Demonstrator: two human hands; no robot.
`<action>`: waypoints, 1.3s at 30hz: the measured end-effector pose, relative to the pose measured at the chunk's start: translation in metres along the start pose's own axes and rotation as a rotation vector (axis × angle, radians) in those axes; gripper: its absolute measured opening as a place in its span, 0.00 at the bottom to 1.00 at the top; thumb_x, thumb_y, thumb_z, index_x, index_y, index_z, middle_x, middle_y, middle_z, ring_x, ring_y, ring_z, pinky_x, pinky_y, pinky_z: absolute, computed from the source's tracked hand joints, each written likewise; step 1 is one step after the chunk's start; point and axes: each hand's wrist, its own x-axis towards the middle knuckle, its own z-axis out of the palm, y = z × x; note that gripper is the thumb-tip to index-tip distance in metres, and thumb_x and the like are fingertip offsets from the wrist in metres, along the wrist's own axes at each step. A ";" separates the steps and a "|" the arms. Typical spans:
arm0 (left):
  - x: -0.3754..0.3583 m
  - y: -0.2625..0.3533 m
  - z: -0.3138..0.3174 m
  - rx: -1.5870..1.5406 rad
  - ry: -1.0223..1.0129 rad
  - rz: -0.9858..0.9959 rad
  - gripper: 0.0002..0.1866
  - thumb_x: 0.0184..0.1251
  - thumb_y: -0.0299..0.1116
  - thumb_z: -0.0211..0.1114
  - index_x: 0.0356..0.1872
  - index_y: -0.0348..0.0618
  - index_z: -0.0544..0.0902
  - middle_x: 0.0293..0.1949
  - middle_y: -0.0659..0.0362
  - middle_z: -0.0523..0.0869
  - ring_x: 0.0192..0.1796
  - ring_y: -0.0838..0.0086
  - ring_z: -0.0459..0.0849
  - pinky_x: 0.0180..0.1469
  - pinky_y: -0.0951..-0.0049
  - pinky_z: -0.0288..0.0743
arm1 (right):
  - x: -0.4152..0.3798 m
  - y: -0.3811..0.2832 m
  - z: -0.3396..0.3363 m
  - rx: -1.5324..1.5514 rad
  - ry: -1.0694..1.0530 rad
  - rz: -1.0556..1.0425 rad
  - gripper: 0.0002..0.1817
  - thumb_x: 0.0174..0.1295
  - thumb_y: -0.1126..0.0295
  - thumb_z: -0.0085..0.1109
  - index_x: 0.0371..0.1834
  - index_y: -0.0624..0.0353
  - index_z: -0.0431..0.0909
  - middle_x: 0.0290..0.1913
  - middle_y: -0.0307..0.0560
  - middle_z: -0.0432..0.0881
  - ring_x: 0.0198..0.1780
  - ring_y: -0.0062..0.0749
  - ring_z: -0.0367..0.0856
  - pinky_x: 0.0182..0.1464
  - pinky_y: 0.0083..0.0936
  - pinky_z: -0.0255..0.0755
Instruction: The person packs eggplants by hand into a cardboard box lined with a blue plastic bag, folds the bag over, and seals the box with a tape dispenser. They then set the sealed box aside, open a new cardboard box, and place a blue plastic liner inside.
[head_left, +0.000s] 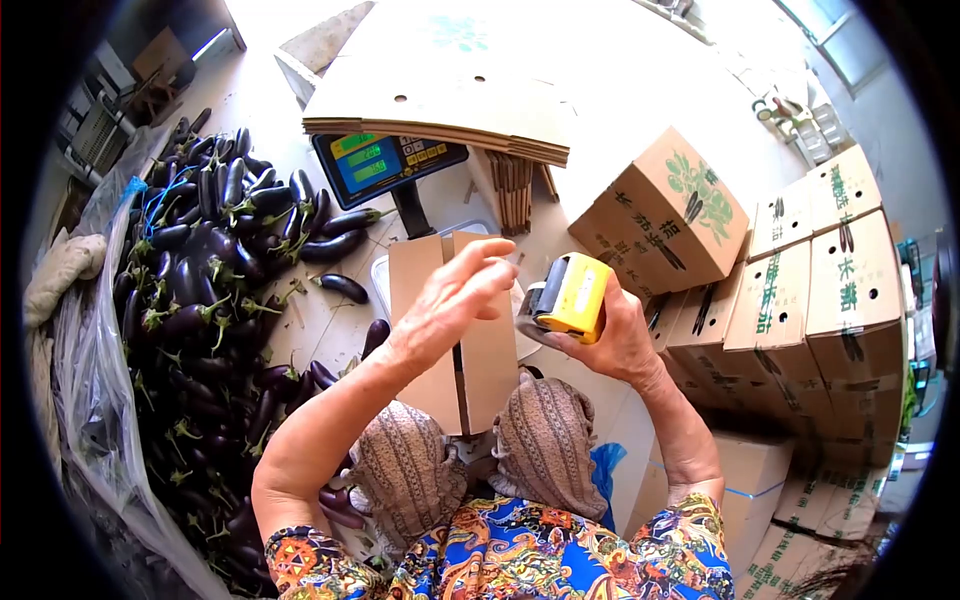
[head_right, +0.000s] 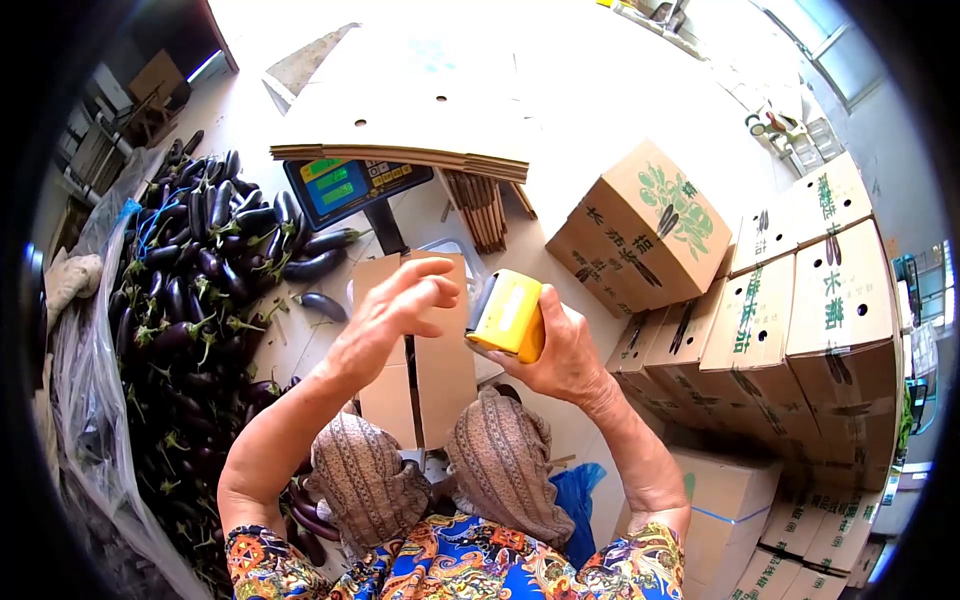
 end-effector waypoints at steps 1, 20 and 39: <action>-0.005 0.006 0.003 0.076 0.065 0.052 0.25 0.78 0.47 0.50 0.62 0.37 0.74 0.50 0.54 0.81 0.54 0.71 0.82 0.51 0.69 0.80 | 0.000 -0.003 0.004 -0.009 -0.006 -0.007 0.39 0.51 0.62 0.78 0.60 0.64 0.63 0.42 0.58 0.84 0.45 0.52 0.88 0.47 0.39 0.84; -0.037 -0.070 -0.072 0.239 0.524 0.179 0.09 0.74 0.30 0.59 0.36 0.35 0.81 0.29 0.55 0.85 0.29 0.76 0.81 0.30 0.73 0.74 | 0.050 -0.038 0.041 -0.322 -0.313 -0.146 0.35 0.48 0.64 0.74 0.59 0.60 0.69 0.38 0.58 0.81 0.39 0.52 0.85 0.43 0.41 0.81; -0.094 -0.205 -0.161 0.040 0.927 0.008 0.13 0.77 0.36 0.59 0.29 0.42 0.79 0.20 0.72 0.69 0.23 0.88 0.62 0.25 0.81 0.56 | 0.061 -0.046 0.060 -0.547 -0.611 -0.078 0.34 0.47 0.63 0.72 0.57 0.63 0.69 0.36 0.58 0.80 0.37 0.52 0.84 0.40 0.42 0.80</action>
